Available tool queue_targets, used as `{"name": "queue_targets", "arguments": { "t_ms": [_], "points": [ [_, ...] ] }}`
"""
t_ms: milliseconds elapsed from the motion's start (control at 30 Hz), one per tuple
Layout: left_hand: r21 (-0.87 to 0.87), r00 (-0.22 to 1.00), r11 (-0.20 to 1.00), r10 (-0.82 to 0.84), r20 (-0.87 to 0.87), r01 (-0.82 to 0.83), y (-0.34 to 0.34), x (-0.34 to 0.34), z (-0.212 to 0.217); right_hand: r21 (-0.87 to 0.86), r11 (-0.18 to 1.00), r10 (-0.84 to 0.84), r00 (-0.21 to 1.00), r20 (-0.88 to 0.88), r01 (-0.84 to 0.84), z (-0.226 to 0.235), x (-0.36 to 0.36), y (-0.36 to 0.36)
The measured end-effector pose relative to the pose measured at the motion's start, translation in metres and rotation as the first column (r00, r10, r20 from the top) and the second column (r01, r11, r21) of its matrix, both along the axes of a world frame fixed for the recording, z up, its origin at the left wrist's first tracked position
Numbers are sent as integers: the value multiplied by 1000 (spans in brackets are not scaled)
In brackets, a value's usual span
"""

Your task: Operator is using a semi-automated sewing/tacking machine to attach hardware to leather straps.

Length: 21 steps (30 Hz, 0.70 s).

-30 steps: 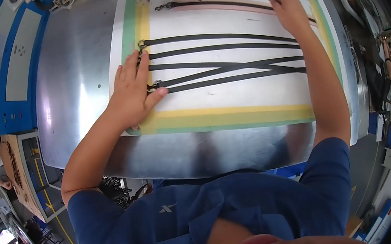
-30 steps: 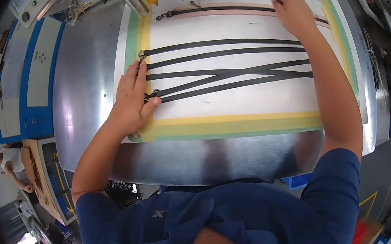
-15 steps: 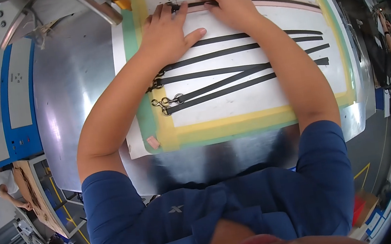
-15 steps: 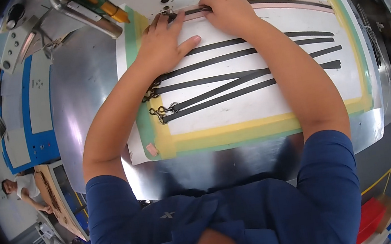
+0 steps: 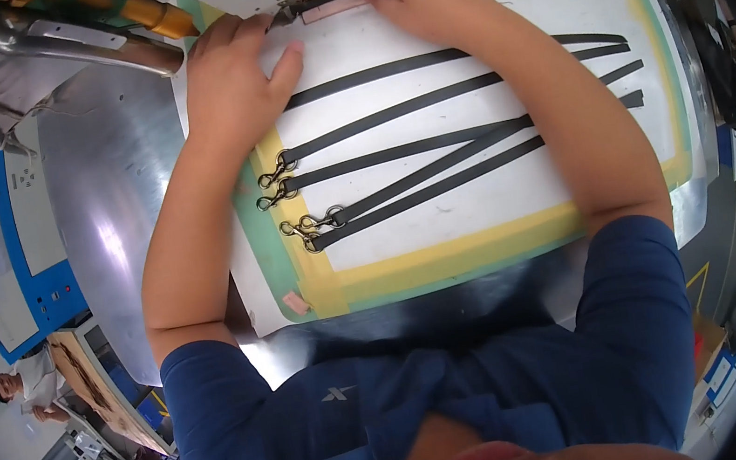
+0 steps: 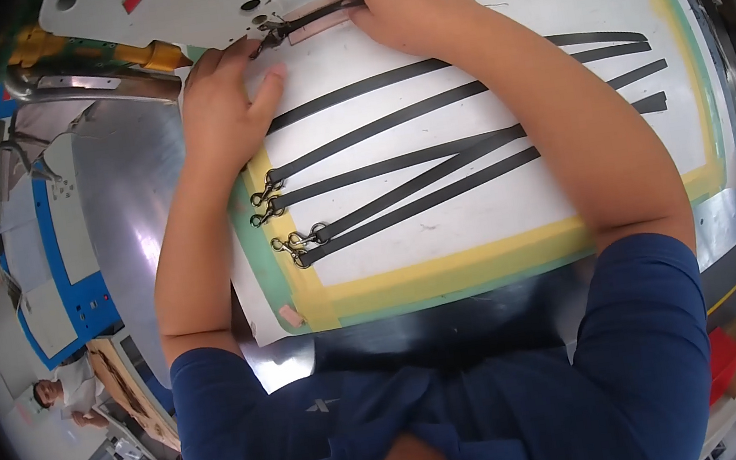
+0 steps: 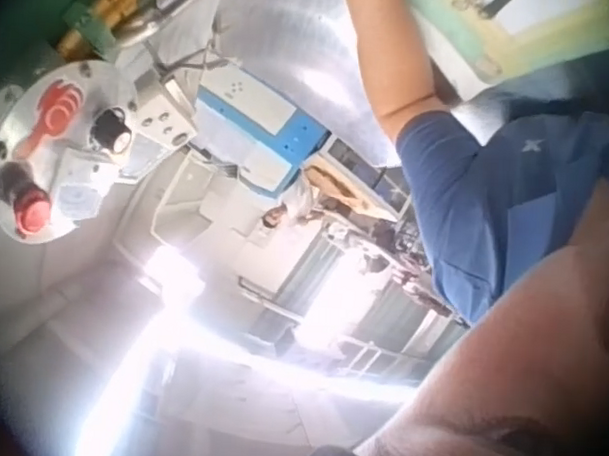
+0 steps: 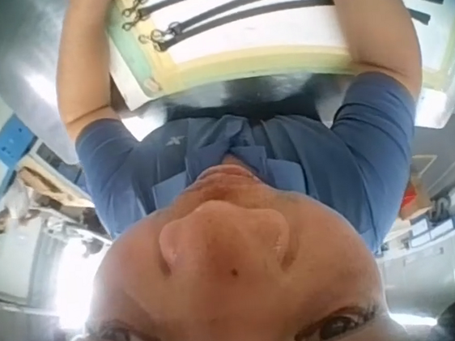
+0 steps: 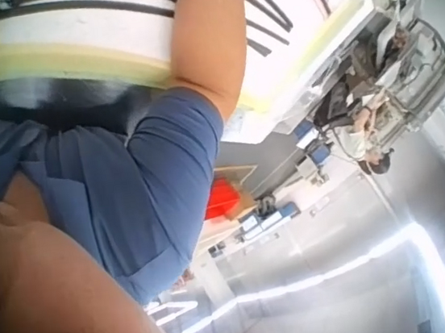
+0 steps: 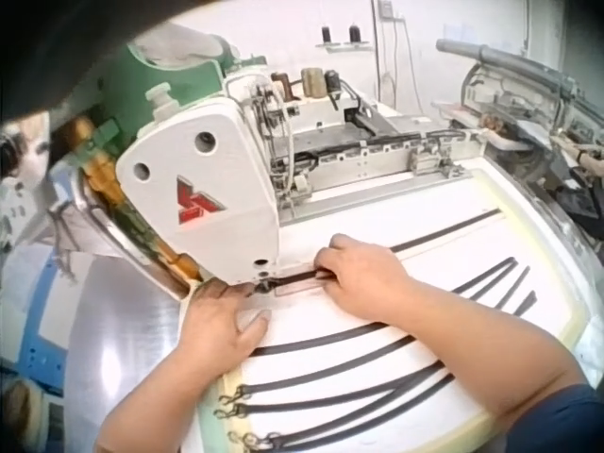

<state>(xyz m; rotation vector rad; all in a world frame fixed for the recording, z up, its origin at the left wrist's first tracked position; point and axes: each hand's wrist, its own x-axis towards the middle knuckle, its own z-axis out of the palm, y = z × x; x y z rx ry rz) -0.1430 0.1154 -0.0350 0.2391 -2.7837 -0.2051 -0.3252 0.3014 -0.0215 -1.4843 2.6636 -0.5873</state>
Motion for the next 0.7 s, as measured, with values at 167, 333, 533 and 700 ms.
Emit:
{"name": "queue_targets", "arguments": {
  "t_ms": [167, 333, 533, 700],
  "points": [
    [-36, 985, 991, -135, -104, 132, 2, -4, -7, -33, 986, 161, 984, -81, -164, -1, 8, 0],
    [40, 991, 990, -133, 13, 132, 0, -6, -4, 37, 975, 223, 969, -105, -220, 4, 10, -2],
    [-70, 991, 989, -127, 37, 129, 5, -7, -4, 76, 972, 231, 959, -164, -221, 8, 14, -2],
    [-80, 991, 990, -114, 63, 119, 7, -6, -3, 105, 964, 262, 946, -191, -245, 10, 14, -3]
  ]
}}
